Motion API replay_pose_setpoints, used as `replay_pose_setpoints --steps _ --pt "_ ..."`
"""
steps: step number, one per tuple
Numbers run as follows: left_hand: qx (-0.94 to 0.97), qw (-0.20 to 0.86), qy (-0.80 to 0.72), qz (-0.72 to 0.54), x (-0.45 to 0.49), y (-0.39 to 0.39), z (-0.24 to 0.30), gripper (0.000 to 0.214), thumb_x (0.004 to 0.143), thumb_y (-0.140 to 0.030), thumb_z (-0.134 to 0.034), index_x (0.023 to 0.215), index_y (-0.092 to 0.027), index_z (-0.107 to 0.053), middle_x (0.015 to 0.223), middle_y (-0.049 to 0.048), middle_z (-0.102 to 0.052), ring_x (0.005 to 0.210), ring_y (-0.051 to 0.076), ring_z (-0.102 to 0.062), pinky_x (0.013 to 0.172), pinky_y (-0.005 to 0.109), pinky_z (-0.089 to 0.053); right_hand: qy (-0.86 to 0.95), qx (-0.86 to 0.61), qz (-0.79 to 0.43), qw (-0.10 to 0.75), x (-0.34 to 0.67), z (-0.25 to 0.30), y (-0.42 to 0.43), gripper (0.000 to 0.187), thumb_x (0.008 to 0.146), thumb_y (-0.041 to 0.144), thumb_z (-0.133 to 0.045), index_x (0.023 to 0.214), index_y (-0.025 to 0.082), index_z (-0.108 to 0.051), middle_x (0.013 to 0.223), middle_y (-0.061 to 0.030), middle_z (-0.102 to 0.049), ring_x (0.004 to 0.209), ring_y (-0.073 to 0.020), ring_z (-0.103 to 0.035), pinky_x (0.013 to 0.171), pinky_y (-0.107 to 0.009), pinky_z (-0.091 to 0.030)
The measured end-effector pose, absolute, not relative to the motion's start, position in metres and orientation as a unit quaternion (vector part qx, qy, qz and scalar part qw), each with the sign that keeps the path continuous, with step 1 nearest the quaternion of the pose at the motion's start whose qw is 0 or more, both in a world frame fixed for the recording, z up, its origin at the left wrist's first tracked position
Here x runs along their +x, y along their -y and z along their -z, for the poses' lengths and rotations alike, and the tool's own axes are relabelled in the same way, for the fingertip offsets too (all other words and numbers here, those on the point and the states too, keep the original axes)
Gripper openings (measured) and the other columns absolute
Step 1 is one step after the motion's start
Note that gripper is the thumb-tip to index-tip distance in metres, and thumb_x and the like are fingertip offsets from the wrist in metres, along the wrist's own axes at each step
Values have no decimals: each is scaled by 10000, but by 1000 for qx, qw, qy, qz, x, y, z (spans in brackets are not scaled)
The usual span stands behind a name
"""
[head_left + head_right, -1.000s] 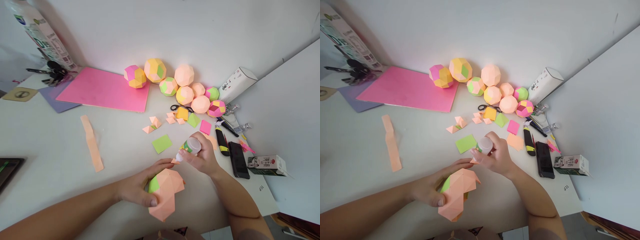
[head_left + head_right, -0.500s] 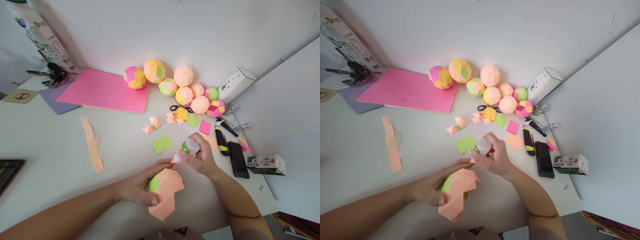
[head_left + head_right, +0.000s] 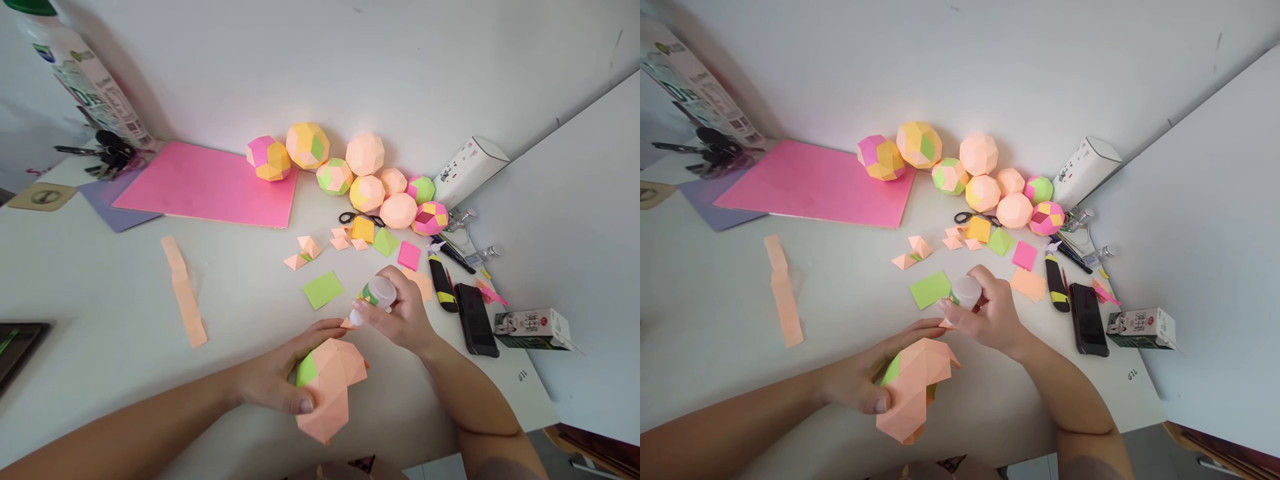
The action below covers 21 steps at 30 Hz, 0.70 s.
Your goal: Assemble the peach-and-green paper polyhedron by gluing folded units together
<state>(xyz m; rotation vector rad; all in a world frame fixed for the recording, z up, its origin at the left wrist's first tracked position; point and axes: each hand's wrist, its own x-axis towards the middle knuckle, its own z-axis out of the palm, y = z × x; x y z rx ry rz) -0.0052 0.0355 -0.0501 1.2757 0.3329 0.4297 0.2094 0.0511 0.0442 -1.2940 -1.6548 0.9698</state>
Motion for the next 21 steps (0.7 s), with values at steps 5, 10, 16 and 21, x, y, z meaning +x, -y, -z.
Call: replay_pose_setpoints --steps 5,10,16,21 --pt "589 768 -154 -200 -5 -35 48 973 641 -667 -680 1453 -268 -321 1548 116 -171 1400 451 -129 1110 601 -135 645 -500 -396 420 207 -42 -52 304 732 289 -704 701 218 -410 554 64 -472 480 -91 -404 431 -218 -312" --pt "608 754 -145 -201 -5 -37 48 943 654 -649 -687 1448 -288 -329 1557 96 -207 1423 426 -62 1124 589 -104 649 -511 -386 410 210 -43 -54 314 731 284 -703 676 216 -402 561 66 -426 491 -87 -367 437 -221 -300" --pt "603 758 -136 -206 -4 -38 50 945 654 -643 -693 1447 -281 -328 1553 101 -216 1416 419 -108 1121 595 -118 650 -503 -376 429 208 -42 -54 291 743 273 -690 690 214 -410 560 73 -409 477 -80 -358 427 -212 -290" --pt "589 768 -143 -204 -4 -38 47 941 652 -649 -688 1439 -265 -344 1542 109 -233 1418 428 -91 1119 580 -150 649 -504 -385 421 209 -44 -56 300 733 269 -695 678 212 -406 555 72 -426 481 -79 -357 429 -211 -287"
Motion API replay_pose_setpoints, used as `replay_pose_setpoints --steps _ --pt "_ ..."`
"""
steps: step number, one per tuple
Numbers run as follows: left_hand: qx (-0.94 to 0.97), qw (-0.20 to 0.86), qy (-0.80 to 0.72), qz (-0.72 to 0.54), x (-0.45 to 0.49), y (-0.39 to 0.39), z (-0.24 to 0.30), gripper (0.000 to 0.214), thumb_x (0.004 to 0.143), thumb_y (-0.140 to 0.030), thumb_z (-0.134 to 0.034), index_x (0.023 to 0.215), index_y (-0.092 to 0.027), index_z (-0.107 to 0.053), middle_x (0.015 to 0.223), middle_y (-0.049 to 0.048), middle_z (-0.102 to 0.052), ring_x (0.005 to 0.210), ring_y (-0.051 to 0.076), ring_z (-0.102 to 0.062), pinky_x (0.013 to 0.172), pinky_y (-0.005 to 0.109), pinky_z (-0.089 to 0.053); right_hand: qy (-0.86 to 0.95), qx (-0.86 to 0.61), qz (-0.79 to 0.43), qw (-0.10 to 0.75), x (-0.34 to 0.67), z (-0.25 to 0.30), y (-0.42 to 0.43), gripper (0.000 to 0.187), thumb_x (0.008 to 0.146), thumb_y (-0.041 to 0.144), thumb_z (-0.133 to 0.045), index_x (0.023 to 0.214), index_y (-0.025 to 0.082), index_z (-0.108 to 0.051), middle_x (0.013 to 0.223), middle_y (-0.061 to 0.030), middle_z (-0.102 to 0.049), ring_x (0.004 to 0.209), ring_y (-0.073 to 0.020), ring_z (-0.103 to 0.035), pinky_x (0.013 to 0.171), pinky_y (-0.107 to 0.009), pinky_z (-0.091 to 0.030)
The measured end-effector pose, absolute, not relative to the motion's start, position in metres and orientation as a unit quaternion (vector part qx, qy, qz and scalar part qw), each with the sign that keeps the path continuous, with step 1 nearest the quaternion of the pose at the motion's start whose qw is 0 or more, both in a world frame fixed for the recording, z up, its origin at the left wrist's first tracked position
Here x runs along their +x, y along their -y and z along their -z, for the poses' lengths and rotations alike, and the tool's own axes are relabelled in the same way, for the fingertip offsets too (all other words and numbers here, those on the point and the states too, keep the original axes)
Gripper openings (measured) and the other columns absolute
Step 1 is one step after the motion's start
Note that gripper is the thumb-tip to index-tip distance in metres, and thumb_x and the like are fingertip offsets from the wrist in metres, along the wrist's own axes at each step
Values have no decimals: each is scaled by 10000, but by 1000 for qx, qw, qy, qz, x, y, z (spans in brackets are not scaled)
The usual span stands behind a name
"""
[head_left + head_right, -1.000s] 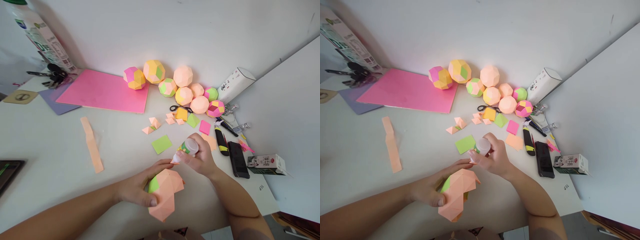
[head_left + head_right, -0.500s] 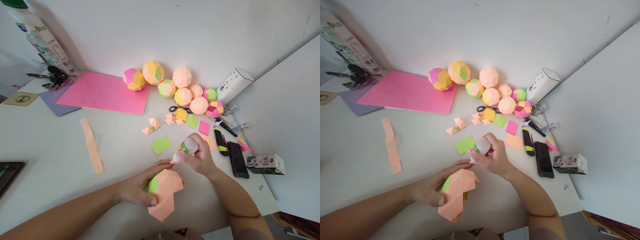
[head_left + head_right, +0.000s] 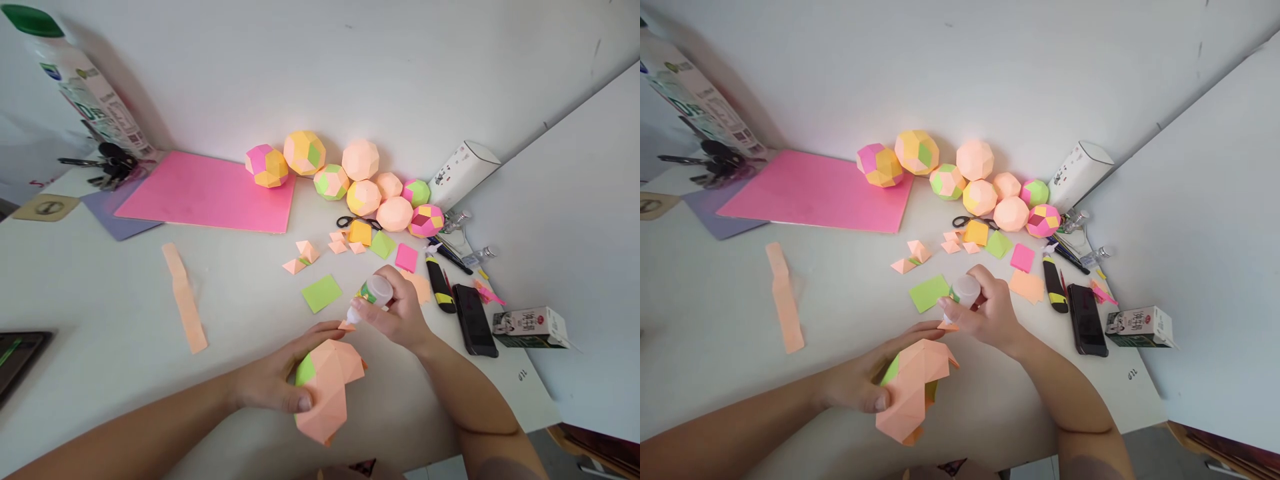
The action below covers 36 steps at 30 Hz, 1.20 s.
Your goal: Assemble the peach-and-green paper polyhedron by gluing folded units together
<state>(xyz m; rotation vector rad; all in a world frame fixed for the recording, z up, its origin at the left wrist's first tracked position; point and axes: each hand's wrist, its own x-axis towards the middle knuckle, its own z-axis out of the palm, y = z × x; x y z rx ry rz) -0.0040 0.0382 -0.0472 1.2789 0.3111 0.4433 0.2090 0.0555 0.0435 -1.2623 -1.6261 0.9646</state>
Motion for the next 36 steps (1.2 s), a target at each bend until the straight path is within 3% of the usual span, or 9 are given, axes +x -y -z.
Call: replay_pose_setpoints --steps 5,10,14,17,20,23,27,33,36 --pt "522 817 -140 -201 -2 -40 35 915 670 -625 -687 1425 -226 -359 1471 157 -340 1353 415 -278 1065 547 -281 635 -523 -403 401 213 -46 -54 318 706 272 -723 672 208 -413 569 70 -418 502 -82 -366 432 -211 -286" --pt "405 881 -101 -224 0 -44 33 824 731 -592 -655 1398 -182 -398 1298 170 -537 1108 343 -553 900 443 -443 558 -530 -440 462 223 -42 -63 300 734 339 -718 725 210 -447 606 72 -466 451 -70 -408 402 -208 -343" --pt "309 908 -115 -257 0 -48 43 605 841 -586 -515 1233 -132 -592 1115 133 -673 1050 330 -601 867 406 -463 463 -491 -523 520 235 -36 -84 313 765 427 -647 718 212 -425 552 61 -488 431 -103 -487 368 -218 -368" --pt "261 911 -116 -298 1 -52 47 588 821 -584 -547 1193 -135 -618 1095 137 -686 989 310 -634 814 396 -484 441 -511 -553 489 243 -30 -96 305 766 462 -574 742 216 -395 594 29 -532 525 -144 -575 392 -220 -388" --pt "220 917 -126 -309 1 -55 47 598 817 -610 -531 1184 -147 -622 1086 126 -691 978 289 -645 862 399 -456 543 -605 -426 396 247 -15 -93 306 794 508 -471 784 227 -353 703 -23 -613 577 -166 -606 453 -269 -460" --pt "193 926 -127 -300 1 -55 50 607 833 -633 -477 1197 -166 -607 1138 124 -676 1007 297 -641 917 433 -407 570 -644 -329 390 247 7 -77 342 770 502 -541 773 232 -332 699 -14 -589 544 -155 -563 478 -280 -447" --pt "182 930 -117 -297 1 -55 54 610 835 -631 -473 1197 -157 -601 1134 131 -676 1002 306 -645 912 437 -391 618 -672 -188 362 246 31 -56 268 710 382 -626 744 217 -417 731 -22 -543 585 -160 -499 542 -290 -383" --pt "195 931 -105 -290 1 -53 52 612 825 -639 -480 1167 -152 -621 1098 136 -685 982 318 -646 849 423 -419 677 -653 -81 329 242 40 -51 140 754 307 -556 735 217 -450 692 -50 -530 702 -233 -529 578 -314 -386" --pt "204 930 -100 -291 1 -52 49 605 815 -637 -501 1143 -146 -633 1063 132 -691 960 313 -647 822 406 -430 698 -625 -53 345 242 37 -52 154 772 303 -556 726 223 -433 811 -107 -596 821 -278 -565 650 -369 -446"
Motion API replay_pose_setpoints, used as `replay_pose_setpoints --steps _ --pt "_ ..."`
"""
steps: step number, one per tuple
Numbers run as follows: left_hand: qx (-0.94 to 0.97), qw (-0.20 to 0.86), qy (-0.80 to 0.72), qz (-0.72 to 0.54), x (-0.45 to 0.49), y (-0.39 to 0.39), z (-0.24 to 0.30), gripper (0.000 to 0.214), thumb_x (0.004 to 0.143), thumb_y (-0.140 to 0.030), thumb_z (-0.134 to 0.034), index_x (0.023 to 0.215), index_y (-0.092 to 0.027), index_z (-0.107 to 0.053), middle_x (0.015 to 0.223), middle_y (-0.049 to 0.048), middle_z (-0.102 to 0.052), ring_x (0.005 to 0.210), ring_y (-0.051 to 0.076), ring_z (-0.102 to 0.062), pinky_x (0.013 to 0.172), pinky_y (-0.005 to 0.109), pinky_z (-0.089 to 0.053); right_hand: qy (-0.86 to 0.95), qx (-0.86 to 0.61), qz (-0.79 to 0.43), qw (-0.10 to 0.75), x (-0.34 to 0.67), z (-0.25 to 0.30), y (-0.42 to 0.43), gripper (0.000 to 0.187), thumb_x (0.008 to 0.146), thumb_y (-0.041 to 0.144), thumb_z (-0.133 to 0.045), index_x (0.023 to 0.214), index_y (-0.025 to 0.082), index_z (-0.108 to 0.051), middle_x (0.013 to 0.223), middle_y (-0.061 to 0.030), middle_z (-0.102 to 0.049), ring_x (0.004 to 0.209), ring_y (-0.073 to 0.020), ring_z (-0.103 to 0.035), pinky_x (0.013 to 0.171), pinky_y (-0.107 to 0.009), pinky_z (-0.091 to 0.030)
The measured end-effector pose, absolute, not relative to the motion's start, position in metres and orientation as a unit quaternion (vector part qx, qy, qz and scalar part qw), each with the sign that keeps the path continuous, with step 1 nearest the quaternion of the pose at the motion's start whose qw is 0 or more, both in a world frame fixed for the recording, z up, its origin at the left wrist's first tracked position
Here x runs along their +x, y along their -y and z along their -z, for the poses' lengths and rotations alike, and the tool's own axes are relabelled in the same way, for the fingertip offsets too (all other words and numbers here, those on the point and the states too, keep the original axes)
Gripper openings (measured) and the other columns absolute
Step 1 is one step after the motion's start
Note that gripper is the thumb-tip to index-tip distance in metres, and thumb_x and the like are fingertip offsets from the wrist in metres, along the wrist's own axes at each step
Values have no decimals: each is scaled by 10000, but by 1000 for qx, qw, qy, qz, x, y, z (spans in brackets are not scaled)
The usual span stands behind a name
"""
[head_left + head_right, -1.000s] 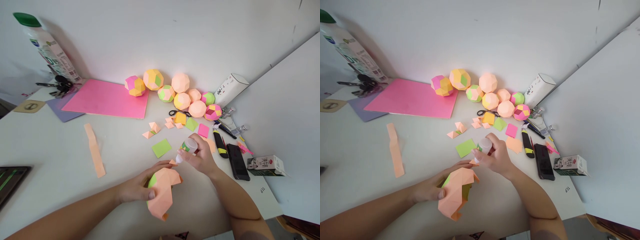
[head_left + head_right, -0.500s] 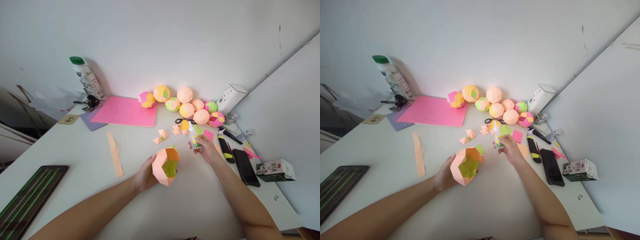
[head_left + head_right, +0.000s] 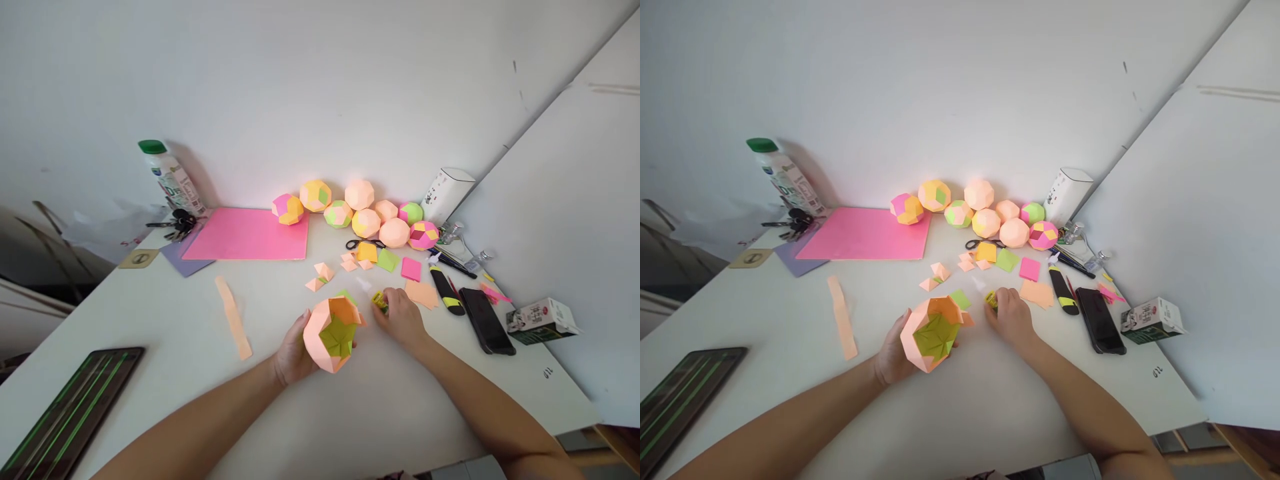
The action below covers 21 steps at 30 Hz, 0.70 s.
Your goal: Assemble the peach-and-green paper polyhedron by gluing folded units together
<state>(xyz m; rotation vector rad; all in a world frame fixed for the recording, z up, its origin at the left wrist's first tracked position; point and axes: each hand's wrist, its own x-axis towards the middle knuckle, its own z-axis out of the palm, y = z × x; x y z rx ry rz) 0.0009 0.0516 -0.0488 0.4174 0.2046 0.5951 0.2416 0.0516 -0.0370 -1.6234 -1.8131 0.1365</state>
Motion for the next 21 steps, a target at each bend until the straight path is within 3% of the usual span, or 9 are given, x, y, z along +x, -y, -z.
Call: replay_pose_setpoints --steps 4,7,10,14,21 --pt "203 930 -98 -289 -1 -49 48 615 773 -646 -554 1114 -143 -651 1042 125 -700 932 313 -659 793 388 -448 716 -573 -44 396 237 31 -44 127 786 256 -546 754 228 -427 1063 -155 -611 1028 -302 -553 842 -474 -462" --pt "200 934 -91 -282 -2 -48 50 628 756 -661 -562 1108 -149 -656 1040 121 -706 940 313 -664 808 388 -455 726 -537 -98 420 229 29 -34 45 832 229 -481 872 221 -460 1075 -125 -616 909 -221 -611 745 -386 -521" --pt "211 931 -91 -283 -2 -47 52 656 749 -687 -546 1108 -149 -658 1009 110 -715 925 307 -669 786 380 -468 689 -491 -303 439 220 32 -28 138 867 279 -504 985 206 -495 1109 -110 -594 858 -172 -627 669 -309 -528" --pt "231 925 -92 -287 -3 -46 54 669 790 -690 -471 1144 -149 -641 1041 99 -697 942 308 -660 797 392 -460 546 -443 -552 449 212 38 -29 273 808 386 -670 932 192 -524 951 -55 -630 771 -141 -628 625 -268 -512" --pt "265 922 -90 -269 -3 -48 60 724 719 -709 -543 1166 -146 -629 1089 148 -667 926 313 -645 776 405 -463 414 -412 -680 444 208 37 -35 354 702 394 -780 771 180 -507 677 12 -662 554 -118 -614 509 -252 -503"
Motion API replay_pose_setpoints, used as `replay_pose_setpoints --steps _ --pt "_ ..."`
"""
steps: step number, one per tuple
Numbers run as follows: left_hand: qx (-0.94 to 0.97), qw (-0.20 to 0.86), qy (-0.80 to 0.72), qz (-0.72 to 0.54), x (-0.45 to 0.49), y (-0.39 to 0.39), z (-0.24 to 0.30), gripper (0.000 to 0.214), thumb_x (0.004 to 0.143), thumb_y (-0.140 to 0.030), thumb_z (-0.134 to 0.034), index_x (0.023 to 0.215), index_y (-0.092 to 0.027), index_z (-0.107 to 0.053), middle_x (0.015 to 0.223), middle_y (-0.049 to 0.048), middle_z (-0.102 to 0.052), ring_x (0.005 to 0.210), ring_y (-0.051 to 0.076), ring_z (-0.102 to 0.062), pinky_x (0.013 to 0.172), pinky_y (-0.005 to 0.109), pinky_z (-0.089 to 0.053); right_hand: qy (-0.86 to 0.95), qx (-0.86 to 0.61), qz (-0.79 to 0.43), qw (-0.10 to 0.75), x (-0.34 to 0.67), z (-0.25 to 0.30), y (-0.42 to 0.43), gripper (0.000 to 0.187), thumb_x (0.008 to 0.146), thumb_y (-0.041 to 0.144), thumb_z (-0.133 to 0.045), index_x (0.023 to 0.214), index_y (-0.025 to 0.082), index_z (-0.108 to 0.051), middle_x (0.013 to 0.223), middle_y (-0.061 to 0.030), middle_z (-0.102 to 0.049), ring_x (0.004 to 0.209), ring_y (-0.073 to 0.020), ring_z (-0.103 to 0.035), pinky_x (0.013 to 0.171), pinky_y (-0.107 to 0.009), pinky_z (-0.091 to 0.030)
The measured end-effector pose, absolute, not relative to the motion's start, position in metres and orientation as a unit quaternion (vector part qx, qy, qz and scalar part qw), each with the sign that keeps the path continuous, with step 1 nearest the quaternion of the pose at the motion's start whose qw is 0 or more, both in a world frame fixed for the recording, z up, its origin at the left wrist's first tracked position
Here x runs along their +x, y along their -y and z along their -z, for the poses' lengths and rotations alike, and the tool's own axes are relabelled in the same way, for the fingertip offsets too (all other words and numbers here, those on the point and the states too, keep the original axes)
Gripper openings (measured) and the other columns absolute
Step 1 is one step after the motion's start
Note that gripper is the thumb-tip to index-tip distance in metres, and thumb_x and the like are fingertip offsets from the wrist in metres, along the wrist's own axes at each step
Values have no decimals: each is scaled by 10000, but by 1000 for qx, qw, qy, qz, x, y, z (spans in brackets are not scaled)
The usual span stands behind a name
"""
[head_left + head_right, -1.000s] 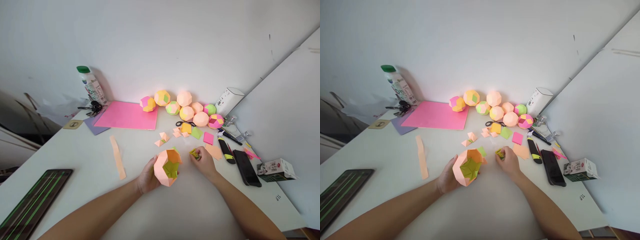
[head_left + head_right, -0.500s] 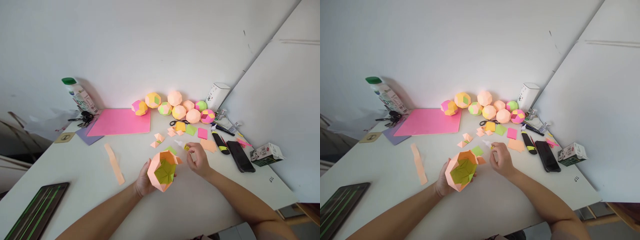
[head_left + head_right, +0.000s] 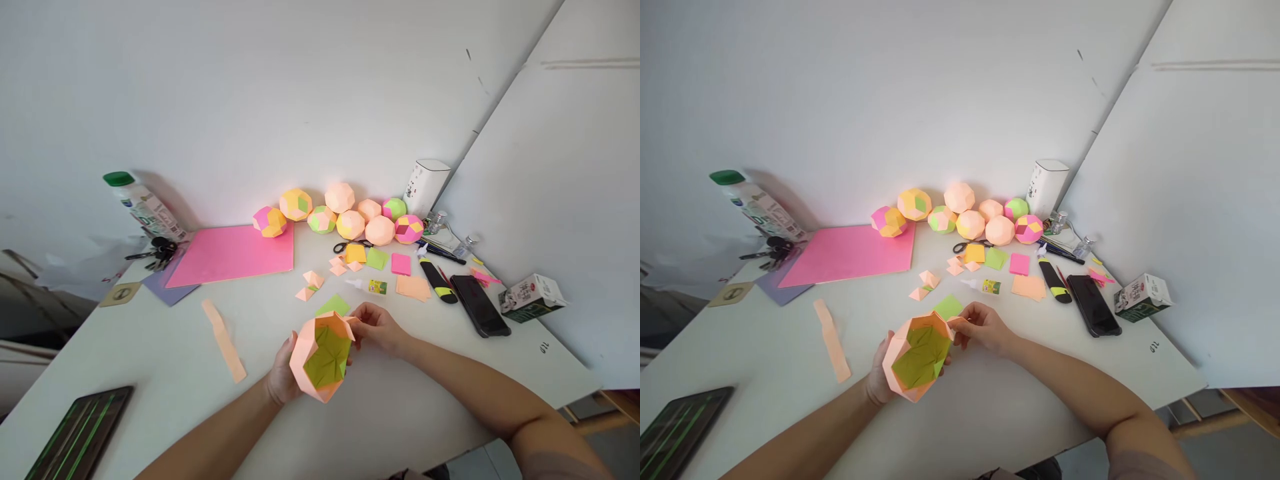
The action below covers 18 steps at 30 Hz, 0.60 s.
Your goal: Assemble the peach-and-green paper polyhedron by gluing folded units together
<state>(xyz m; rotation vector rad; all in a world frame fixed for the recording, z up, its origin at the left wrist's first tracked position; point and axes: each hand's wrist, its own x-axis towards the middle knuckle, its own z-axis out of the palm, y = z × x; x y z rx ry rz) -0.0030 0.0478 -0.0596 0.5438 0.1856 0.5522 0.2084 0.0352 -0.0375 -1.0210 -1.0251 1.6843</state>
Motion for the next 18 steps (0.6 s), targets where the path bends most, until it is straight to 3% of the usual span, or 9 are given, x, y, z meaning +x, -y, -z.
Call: replay_pose_setpoints --steps 12,18 --pt "250 930 -85 -256 -3 -47 62 716 746 -699 -535 1193 -144 -615 1082 150 -676 962 315 -644 808 404 -451 342 -396 -723 452 214 33 -42 313 625 347 -828 722 160 -596 656 23 -623 538 -82 -511 517 -230 -403" --pt "273 907 -132 -293 0 -47 50 615 858 -624 -419 1192 -143 -609 1051 102 -691 990 326 -638 829 402 -446 347 -385 -693 501 224 13 -49 236 677 315 -798 729 174 -616 562 62 -529 477 -63 -423 467 -219 -315"
